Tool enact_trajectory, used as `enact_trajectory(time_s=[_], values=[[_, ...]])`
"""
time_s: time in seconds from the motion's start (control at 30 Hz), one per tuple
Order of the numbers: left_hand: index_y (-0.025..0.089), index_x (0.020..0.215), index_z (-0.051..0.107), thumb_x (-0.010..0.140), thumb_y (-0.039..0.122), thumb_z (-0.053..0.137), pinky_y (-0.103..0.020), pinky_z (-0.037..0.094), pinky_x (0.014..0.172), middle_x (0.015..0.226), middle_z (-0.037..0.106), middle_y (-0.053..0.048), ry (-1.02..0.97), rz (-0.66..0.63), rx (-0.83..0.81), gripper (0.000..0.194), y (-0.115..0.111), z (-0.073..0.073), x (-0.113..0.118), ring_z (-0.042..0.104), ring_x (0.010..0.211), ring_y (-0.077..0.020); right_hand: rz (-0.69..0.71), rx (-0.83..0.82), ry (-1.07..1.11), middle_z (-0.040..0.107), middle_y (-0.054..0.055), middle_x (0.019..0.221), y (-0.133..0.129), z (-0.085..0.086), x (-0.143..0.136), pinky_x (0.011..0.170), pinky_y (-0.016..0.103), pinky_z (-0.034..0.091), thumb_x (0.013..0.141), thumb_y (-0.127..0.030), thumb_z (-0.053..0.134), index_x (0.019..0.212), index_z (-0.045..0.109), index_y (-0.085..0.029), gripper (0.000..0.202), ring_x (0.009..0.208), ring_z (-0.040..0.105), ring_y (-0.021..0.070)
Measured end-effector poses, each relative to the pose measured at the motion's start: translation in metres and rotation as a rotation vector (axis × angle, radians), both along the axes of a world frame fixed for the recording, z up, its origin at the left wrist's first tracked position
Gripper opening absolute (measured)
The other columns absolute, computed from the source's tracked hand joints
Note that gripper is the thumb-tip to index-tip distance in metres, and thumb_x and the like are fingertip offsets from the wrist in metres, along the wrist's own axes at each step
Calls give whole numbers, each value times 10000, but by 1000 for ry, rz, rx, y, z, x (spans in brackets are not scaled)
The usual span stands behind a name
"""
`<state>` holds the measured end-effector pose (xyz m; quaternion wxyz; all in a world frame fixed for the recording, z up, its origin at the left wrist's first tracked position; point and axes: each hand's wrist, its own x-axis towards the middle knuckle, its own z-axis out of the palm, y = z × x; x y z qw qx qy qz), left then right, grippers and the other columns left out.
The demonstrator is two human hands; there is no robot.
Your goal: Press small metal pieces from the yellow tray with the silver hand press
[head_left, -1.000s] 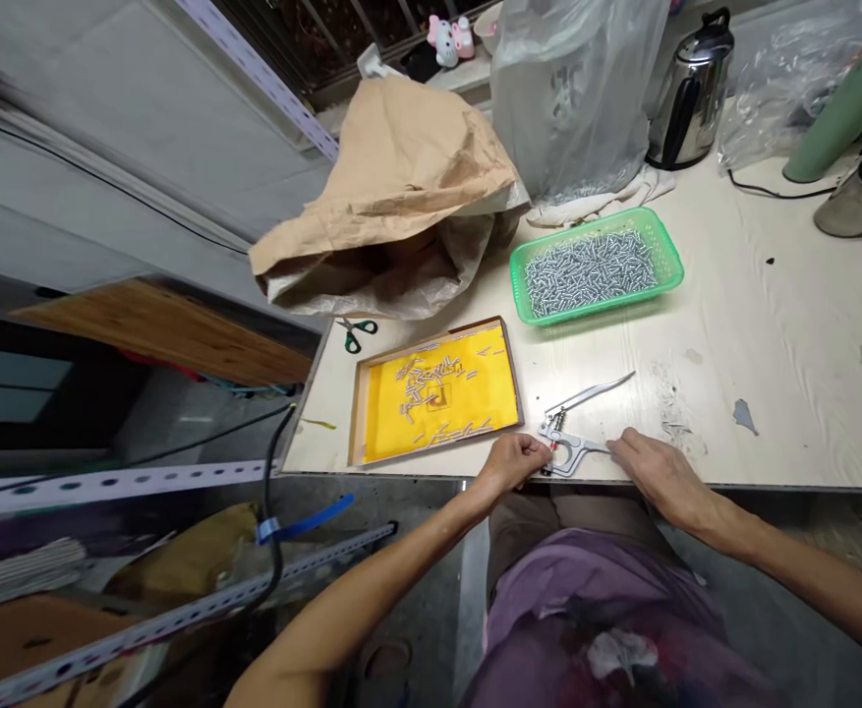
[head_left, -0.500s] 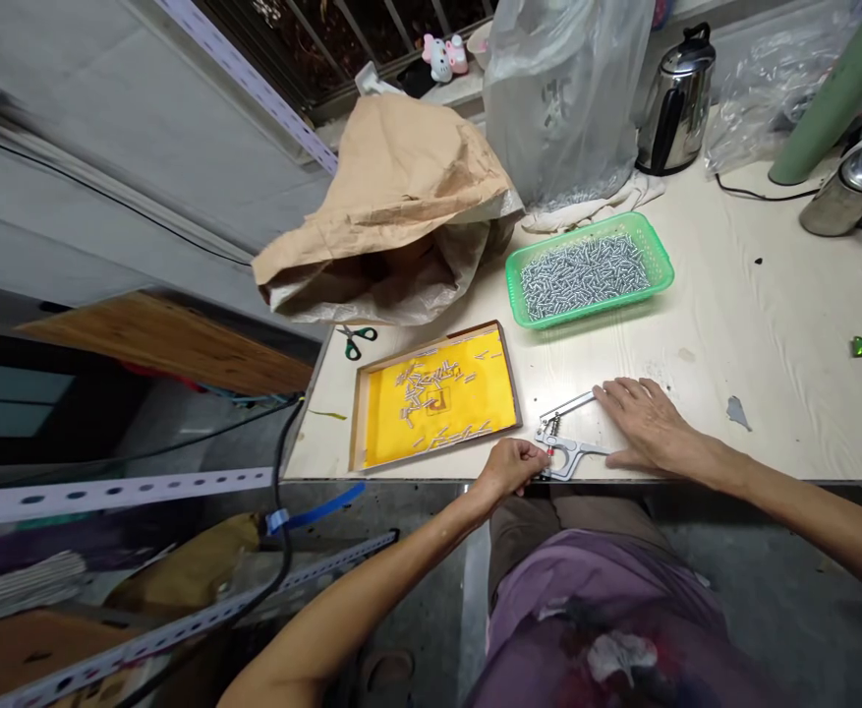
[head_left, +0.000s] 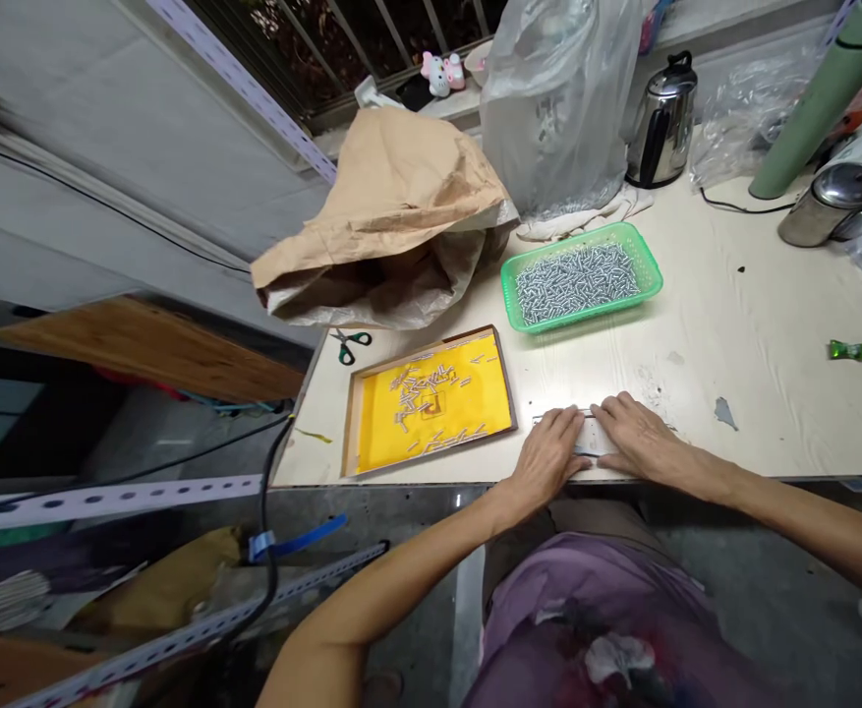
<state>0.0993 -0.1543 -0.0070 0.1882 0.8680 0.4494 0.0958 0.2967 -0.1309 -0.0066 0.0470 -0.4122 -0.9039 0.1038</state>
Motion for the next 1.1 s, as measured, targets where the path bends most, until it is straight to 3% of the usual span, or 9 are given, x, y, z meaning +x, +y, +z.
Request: enact_trajectory(time_s=[0.13, 0.27, 0.4, 0.53, 0.63, 0.7, 0.83, 0.97, 1.1], values=[[144, 1319, 373, 804, 295, 663, -448, 447, 932, 1287, 489, -158, 117, -124, -30, 610, 22, -4, 14, 485, 1130, -294, -91, 37, -62, 590, 147, 1024, -2, 1, 4, 745, 388, 457, 583, -425, 831, 1173, 508, -96, 749, 909, 514, 297], [157, 1320, 372, 806, 313, 656, -419, 464, 859, 1174, 519, -127, 177, -146, -77, 607, 37, 5, 17, 497, 1045, -275, -95, 50, -120, 604, 124, 935, -2, 9, 6, 725, 357, 435, 662, -362, 800, 1067, 562, -98, 539, 864, 519, 273], [153, 1174, 499, 823, 326, 643, -385, 460, 833, 1092, 545, -101, 231, -184, -104, 416, 49, 13, 24, 493, 1007, -256, -109, 49, -144, 599, 113, 882, 5, 10, 5, 695, 339, 397, 725, -278, 756, 973, 591, -111, 341, 842, 516, 258], [154, 965, 577, 872, 305, 582, -358, 457, 800, 982, 575, -83, 276, -131, -115, 178, 57, 11, 31, 510, 965, -238, -48, -24, -132, 596, 72, 808, 16, 4, 5, 666, 308, 363, 842, -157, 610, 839, 614, -155, 6, 784, 520, 207], [155, 911, 586, 877, 293, 572, -359, 466, 790, 940, 583, -82, 281, -110, -99, 142, 58, 7, 33, 525, 950, -237, -48, -53, -143, 604, 72, 805, 22, 4, 7, 672, 301, 371, 874, -144, 559, 832, 626, -153, 80, 795, 527, 203], [146, 971, 583, 870, 302, 581, -378, 481, 791, 959, 586, -95, 267, -84, -52, 186, 54, 3, 32, 535, 958, -251, -58, -60, -123, 616, 92, 879, 24, 8, 10, 694, 304, 390, 843, -194, 623, 910, 631, -135, 90, 844, 529, 218], [122, 1213, 495, 895, 276, 529, -437, 490, 881, 1163, 565, -161, 132, -7, 109, 355, 30, -13, 28, 530, 1085, -280, 2, -92, -31, 606, 129, 1031, 33, 16, 20, 750, 323, 412, 782, -338, 704, 1102, 589, -118, 406, 912, 515, 246], [153, 1266, 482, 939, 123, 320, -440, 429, 1027, 1310, 527, -148, -59, -112, 233, 366, -3, -39, 27, 448, 1275, -246, -55, -83, -51, 623, 116, 966, 51, 15, 23, 751, 318, 392, 906, -243, 525, 1003, 633, -129, 185, 873, 512, 227], [136, 1301, 470, 920, 62, 251, -473, 388, 1078, 1276, 572, -146, -106, -127, 242, 445, -21, -52, 30, 479, 1267, -224, -140, -51, -114, 636, 113, 926, 73, 12, 12, 752, 321, 370, 922, -196, 480, 901, 664, -130, 196, 891, 503, 228]])
